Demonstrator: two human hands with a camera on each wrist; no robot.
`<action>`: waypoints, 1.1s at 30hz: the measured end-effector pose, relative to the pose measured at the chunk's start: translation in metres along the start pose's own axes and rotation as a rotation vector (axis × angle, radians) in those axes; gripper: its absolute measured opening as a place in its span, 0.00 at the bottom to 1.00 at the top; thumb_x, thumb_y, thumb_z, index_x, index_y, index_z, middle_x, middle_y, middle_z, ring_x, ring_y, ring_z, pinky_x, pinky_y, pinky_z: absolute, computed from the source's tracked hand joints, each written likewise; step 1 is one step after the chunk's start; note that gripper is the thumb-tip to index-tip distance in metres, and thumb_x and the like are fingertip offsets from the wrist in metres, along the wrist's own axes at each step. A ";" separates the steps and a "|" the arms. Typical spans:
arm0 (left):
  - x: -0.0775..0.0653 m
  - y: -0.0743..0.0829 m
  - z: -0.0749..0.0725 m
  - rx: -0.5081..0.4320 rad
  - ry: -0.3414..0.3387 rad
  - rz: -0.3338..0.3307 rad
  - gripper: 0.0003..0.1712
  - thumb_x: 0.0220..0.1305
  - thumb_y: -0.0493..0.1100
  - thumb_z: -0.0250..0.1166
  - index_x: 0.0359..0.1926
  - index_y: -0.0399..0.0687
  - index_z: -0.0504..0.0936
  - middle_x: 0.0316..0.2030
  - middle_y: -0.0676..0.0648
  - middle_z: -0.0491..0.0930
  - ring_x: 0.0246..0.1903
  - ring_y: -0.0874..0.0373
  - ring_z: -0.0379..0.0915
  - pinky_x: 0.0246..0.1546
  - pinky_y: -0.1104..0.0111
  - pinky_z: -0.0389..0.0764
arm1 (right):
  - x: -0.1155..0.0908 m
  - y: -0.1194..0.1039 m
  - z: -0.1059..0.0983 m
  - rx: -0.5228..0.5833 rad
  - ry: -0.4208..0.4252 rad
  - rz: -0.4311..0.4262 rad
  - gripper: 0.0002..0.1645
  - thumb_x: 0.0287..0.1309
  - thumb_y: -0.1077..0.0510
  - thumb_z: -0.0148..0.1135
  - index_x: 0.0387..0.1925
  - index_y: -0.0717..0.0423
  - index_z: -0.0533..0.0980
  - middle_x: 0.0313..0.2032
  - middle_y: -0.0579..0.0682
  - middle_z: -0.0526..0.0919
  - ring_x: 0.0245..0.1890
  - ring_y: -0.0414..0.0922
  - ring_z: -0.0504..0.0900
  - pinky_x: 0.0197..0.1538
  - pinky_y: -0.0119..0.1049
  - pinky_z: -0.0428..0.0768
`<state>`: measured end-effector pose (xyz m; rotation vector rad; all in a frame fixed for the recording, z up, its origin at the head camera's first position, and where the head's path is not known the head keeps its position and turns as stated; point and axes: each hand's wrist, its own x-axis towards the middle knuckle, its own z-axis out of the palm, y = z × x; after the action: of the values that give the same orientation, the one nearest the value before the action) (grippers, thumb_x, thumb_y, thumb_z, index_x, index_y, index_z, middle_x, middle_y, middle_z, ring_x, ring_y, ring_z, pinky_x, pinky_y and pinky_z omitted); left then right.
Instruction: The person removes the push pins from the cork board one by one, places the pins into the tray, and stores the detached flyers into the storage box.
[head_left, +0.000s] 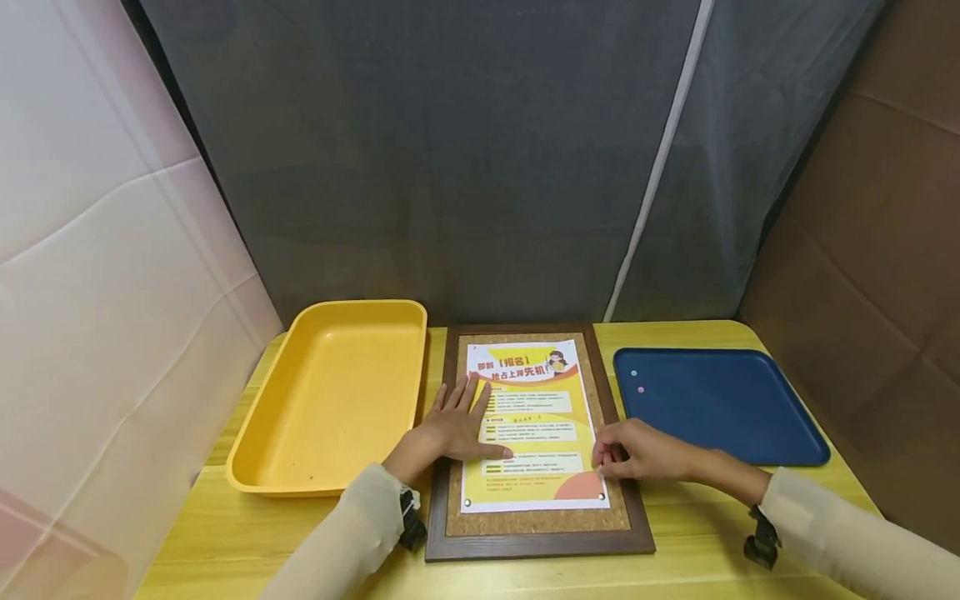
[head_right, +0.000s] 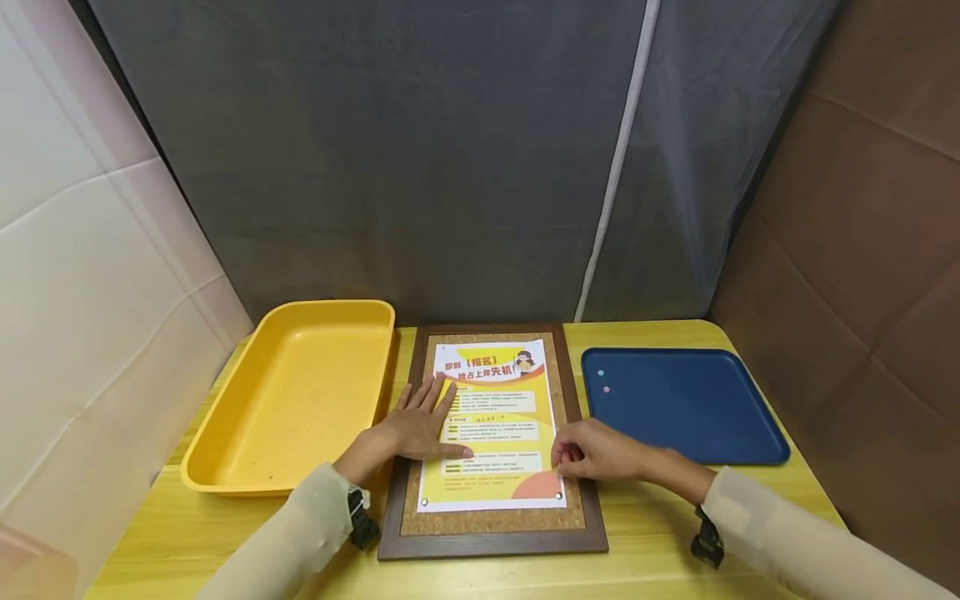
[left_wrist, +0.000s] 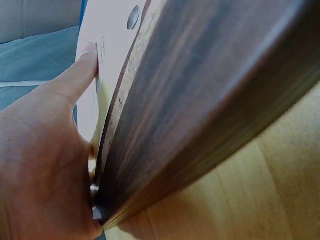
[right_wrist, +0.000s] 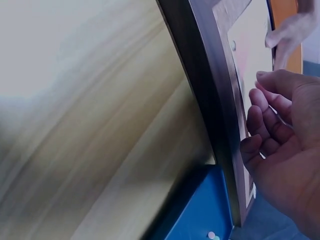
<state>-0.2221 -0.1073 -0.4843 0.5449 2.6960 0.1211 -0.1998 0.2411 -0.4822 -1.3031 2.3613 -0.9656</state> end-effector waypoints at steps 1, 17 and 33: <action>0.000 0.000 0.000 -0.002 -0.001 0.000 0.70 0.63 0.84 0.56 0.87 0.47 0.39 0.85 0.39 0.30 0.84 0.43 0.24 0.81 0.43 0.32 | 0.000 -0.001 0.001 0.004 -0.008 -0.005 0.04 0.65 0.65 0.72 0.36 0.53 0.85 0.29 0.38 0.79 0.29 0.28 0.74 0.31 0.26 0.77; 0.007 -0.005 0.007 -0.025 0.003 0.010 0.72 0.61 0.86 0.55 0.87 0.47 0.37 0.85 0.39 0.28 0.84 0.43 0.22 0.81 0.42 0.30 | -0.009 -0.009 0.011 0.001 -0.076 0.018 0.05 0.63 0.64 0.74 0.36 0.52 0.85 0.28 0.37 0.78 0.28 0.26 0.72 0.32 0.25 0.76; 0.009 -0.005 0.008 -0.017 -0.013 0.001 0.73 0.61 0.85 0.56 0.86 0.48 0.34 0.85 0.40 0.25 0.84 0.44 0.19 0.80 0.42 0.27 | -0.011 -0.010 0.018 -0.012 -0.046 0.003 0.07 0.61 0.66 0.73 0.33 0.52 0.84 0.26 0.37 0.79 0.27 0.24 0.71 0.31 0.24 0.74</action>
<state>-0.2283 -0.1083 -0.4953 0.5400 2.6796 0.1396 -0.1777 0.2387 -0.4890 -1.3116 2.3374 -0.9129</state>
